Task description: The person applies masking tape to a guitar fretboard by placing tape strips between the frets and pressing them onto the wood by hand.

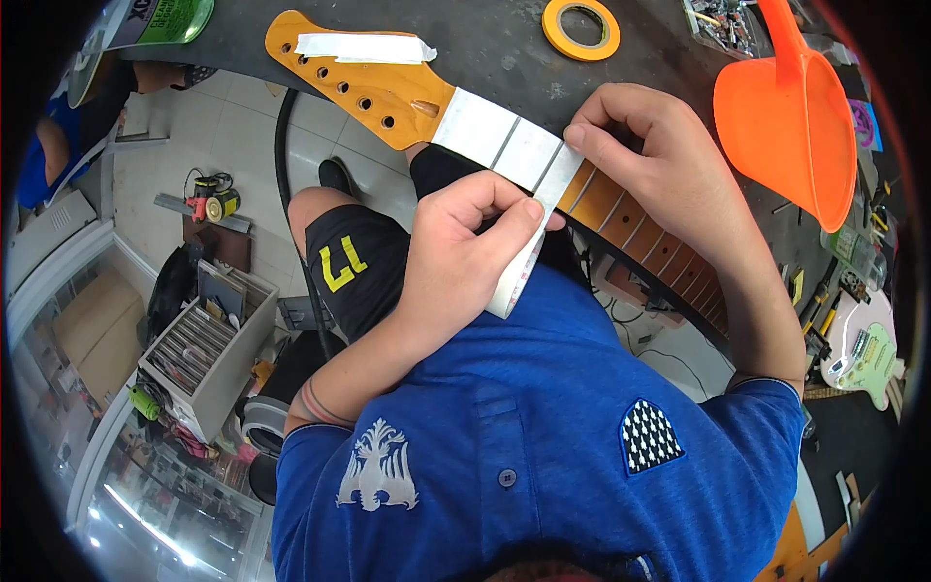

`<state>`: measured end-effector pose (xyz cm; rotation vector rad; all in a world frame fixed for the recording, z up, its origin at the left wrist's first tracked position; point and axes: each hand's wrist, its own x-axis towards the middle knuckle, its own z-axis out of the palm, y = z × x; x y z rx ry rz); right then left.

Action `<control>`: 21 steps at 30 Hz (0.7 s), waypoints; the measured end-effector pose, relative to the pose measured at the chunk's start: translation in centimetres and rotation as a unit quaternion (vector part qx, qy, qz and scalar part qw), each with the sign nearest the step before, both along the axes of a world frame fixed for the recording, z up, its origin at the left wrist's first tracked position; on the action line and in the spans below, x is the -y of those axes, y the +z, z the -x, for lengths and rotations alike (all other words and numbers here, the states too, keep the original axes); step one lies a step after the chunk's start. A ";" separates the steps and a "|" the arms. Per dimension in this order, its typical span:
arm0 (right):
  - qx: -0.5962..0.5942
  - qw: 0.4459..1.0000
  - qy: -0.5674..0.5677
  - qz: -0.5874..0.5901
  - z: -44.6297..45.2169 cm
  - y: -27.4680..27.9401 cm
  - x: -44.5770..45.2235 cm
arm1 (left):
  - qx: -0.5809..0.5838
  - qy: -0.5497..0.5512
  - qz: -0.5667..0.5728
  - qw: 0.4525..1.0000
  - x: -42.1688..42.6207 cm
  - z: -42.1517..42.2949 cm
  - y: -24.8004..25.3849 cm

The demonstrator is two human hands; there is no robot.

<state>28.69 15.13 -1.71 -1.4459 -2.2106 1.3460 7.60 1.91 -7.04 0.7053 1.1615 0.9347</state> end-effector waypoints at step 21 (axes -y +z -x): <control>0.002 1.000 0.012 -0.022 -0.1 -0.2 0.3 | -0.012 -0.002 -0.037 0.999 0.1 0.1 -0.5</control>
